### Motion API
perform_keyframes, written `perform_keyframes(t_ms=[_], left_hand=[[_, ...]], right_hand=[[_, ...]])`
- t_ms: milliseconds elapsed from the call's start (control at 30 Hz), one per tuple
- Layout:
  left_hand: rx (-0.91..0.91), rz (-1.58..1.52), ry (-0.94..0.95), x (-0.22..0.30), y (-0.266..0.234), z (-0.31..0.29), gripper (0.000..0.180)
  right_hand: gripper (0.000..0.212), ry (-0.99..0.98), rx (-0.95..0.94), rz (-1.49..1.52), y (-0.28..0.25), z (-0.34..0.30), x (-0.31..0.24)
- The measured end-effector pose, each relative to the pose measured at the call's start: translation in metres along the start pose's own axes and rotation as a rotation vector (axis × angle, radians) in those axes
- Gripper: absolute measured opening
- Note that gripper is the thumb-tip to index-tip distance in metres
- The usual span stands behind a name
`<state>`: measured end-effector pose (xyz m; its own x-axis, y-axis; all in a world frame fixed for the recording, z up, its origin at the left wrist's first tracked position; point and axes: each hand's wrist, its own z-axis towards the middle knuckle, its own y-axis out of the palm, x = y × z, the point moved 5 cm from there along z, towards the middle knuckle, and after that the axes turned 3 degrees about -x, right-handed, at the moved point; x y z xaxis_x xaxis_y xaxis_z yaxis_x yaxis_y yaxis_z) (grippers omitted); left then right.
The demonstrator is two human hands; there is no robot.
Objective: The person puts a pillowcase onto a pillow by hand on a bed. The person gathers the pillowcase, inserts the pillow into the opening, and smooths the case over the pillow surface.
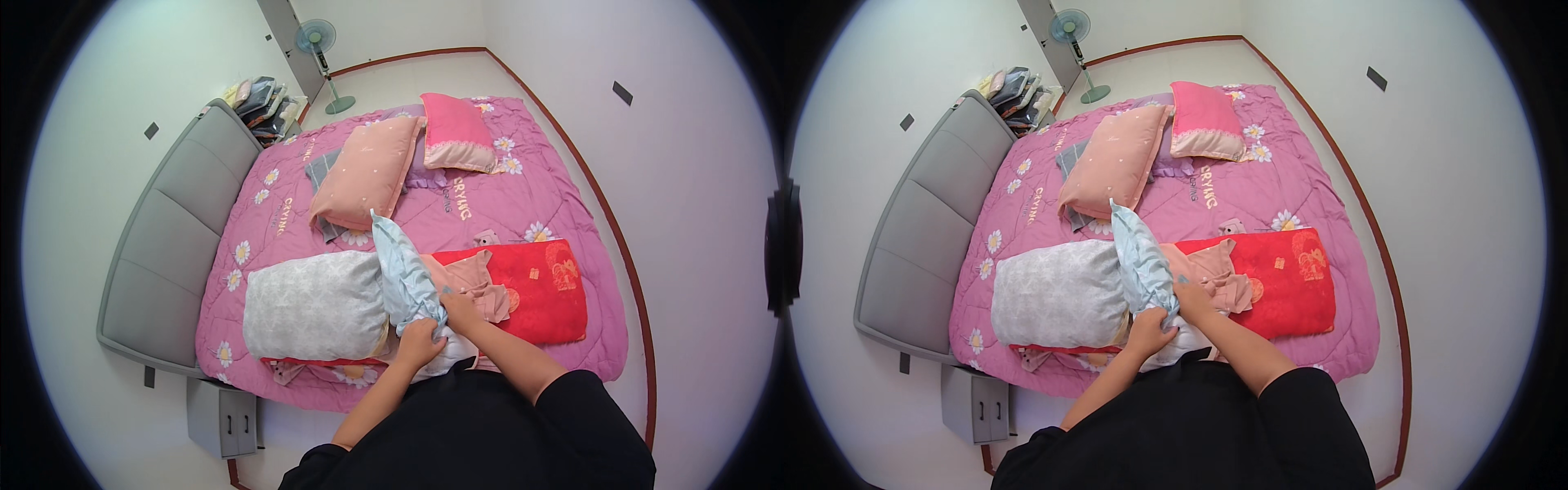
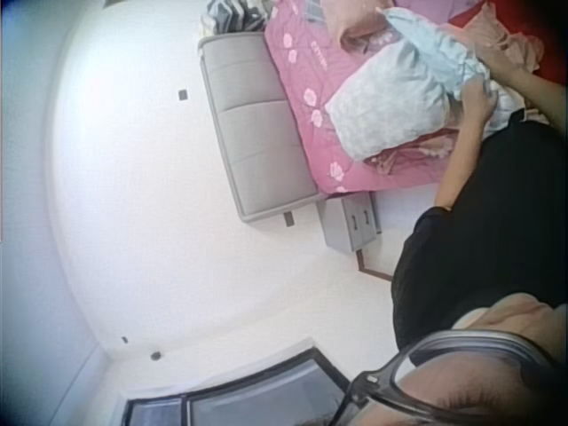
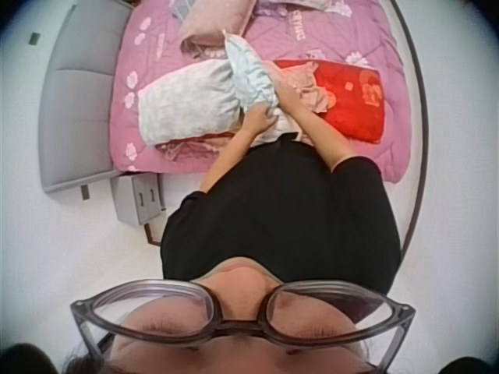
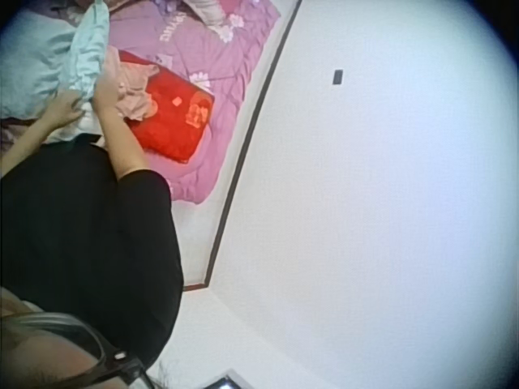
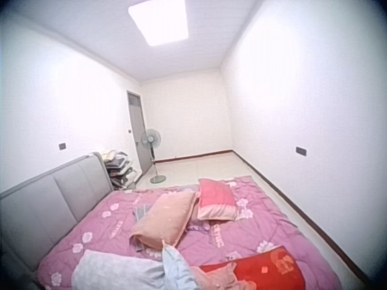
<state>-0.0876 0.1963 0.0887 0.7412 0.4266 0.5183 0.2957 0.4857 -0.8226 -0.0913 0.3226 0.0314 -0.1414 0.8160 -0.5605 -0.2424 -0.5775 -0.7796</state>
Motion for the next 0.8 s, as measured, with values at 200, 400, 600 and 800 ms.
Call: perform_keyframes(t_ms=[200, 400, 600, 800], left_hand=[[0.168, -0.011, -0.194, -0.025, 0.009, -0.021, 0.012], [0.214, -0.026, -0.219, -0.035, 0.012, -0.025, 0.005], [0.020, -0.235, -0.213, -0.048, 0.014, -0.022, 0.008], [-0.203, -0.497, -0.353, -0.046, 0.024, -0.035, 0.015]], right_hand=[[0.017, 0.067, -0.366, -0.174, 0.007, -0.029, -0.018], [0.015, -0.149, -0.670, -0.305, 0.004, -0.043, -0.052], [0.024, -0.155, -0.265, -0.176, -0.013, -0.030, -0.038], [0.040, -0.124, -0.154, 0.068, -0.013, -0.023, -0.031]])
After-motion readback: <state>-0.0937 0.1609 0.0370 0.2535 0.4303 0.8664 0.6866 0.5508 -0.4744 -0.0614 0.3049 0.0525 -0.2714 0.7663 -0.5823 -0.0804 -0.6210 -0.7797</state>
